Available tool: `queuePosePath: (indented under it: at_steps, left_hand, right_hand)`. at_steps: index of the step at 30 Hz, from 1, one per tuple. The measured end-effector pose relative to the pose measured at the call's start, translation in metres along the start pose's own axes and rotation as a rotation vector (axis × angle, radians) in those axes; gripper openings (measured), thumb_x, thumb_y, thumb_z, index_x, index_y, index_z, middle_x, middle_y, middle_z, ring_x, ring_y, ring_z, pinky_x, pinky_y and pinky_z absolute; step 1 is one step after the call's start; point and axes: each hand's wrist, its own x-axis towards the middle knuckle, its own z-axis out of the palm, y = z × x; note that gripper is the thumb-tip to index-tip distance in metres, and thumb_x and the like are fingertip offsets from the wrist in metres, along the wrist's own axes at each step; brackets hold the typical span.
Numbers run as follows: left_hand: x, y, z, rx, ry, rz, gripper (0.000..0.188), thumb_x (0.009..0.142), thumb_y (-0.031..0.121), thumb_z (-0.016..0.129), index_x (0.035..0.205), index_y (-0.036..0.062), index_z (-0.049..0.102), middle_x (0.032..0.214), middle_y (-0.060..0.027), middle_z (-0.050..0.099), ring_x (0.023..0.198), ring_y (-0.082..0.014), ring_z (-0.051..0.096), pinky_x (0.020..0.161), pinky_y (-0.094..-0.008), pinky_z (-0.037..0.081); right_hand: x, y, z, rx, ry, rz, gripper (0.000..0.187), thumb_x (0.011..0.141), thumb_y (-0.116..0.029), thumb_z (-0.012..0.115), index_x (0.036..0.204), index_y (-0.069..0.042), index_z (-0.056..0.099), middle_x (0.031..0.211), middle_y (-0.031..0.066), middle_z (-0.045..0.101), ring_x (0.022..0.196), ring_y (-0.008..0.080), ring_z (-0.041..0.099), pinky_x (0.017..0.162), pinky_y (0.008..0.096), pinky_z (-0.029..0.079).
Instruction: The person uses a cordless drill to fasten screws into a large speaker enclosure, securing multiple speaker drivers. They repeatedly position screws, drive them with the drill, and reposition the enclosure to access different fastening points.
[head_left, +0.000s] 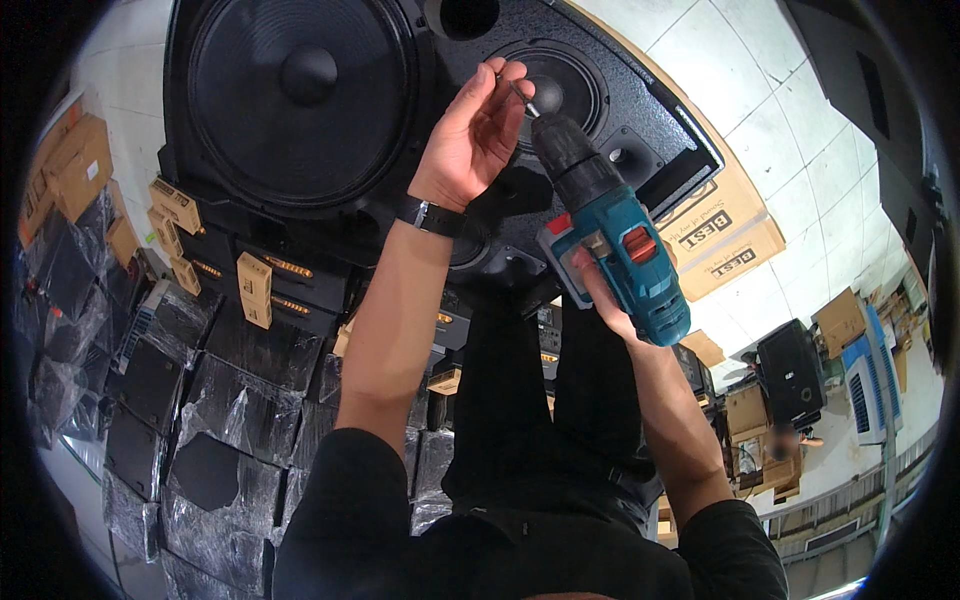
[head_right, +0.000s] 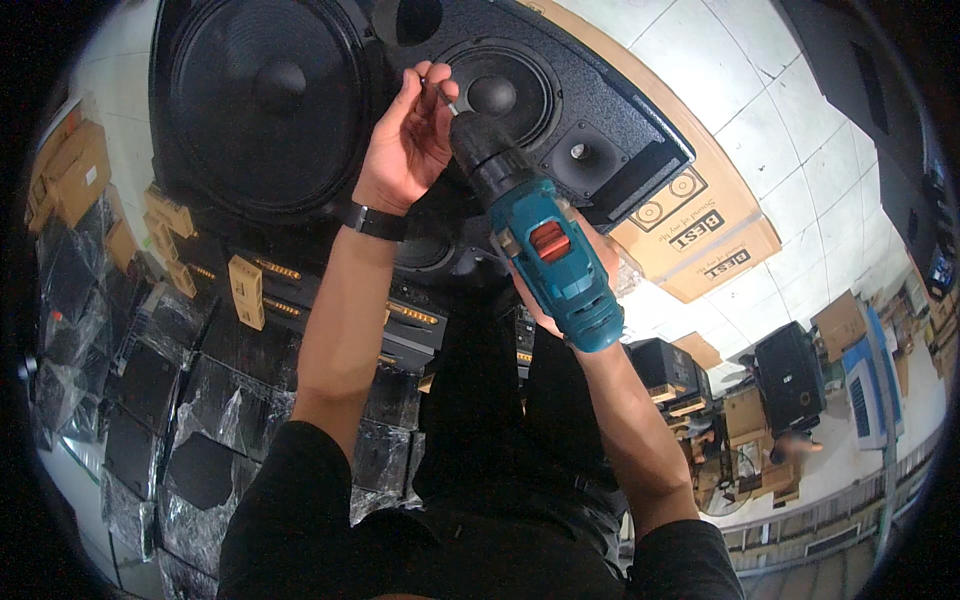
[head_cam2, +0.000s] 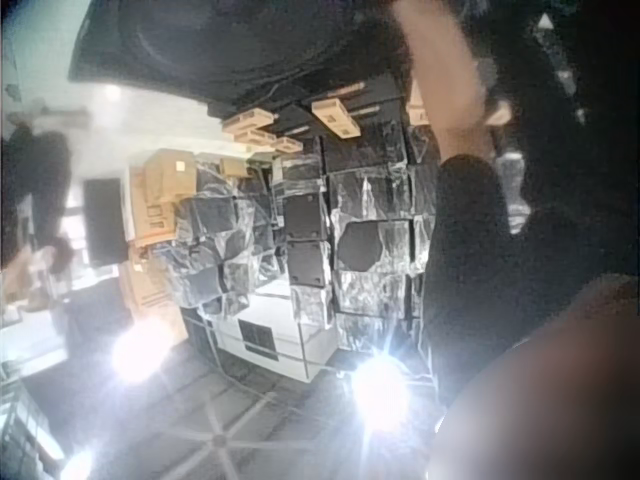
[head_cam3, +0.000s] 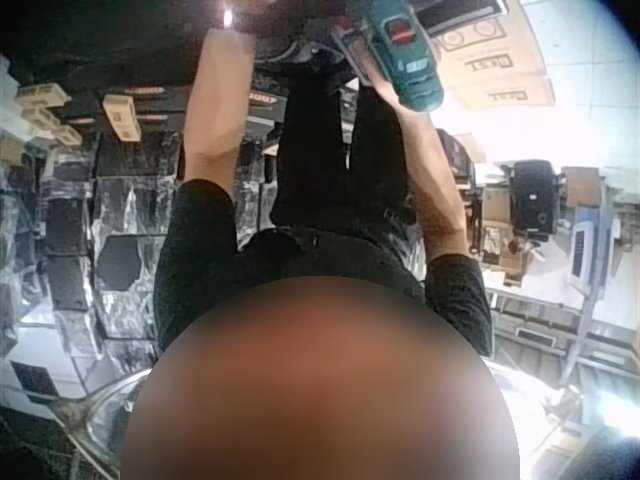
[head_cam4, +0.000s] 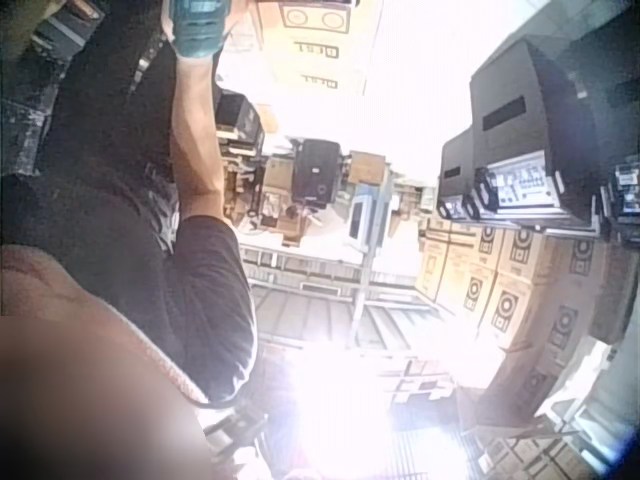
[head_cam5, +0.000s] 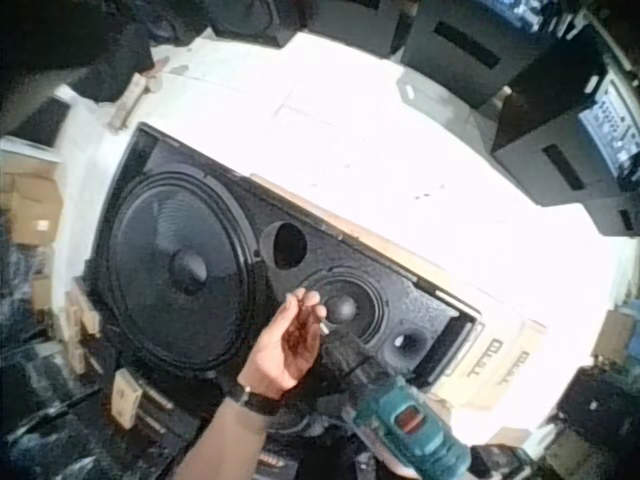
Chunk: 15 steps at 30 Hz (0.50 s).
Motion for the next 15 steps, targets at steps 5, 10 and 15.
queuePosePath:
  at_steps: [5,10,15]
  left_hand:
    - [-0.001,-0.005,0.002,0.008,-0.025,-0.001,0.029,0.105,0.029,0.064,0.126,0.0094,0.064,0.122,-0.0069,0.072,0.106,-0.0169,0.073,0.087,-0.0281,0.066]
    - [-0.002,-0.006,0.005,0.024,0.018,-0.003,0.029,0.104,0.028,0.065,0.126,0.0097,0.064,0.122,-0.0067,0.072,0.106,-0.0167,0.072,0.086,-0.0271,0.066]
    - [-0.001,-0.007,0.01,0.045,0.081,-0.033,0.025,0.104,0.025,0.067,0.124,0.0097,0.066,0.12,-0.0063,0.072,0.106,-0.0169,0.072,0.085,-0.0267,0.066]
  right_hand:
    - [0.005,-0.004,-0.006,-0.083,0.008,-0.146,0.049,0.075,-0.022,0.085,0.117,-0.005,0.066,0.092,0.0073,0.071,0.081,0.0225,0.073,0.074,0.0319,0.058]
    - [0.011,-0.007,-0.009,-0.112,0.028,-0.167,0.031,0.081,-0.015,0.081,0.108,-0.006,0.067,0.09,0.0062,0.07,0.076,0.0225,0.072,0.071,0.0329,0.057]
    - [0.014,-0.013,-0.013,-0.085,0.021,-0.041,0.037,0.079,-0.014,0.083,0.111,-0.003,0.068,0.091,0.007,0.071,0.078,0.02,0.071,0.074,0.0295,0.057]
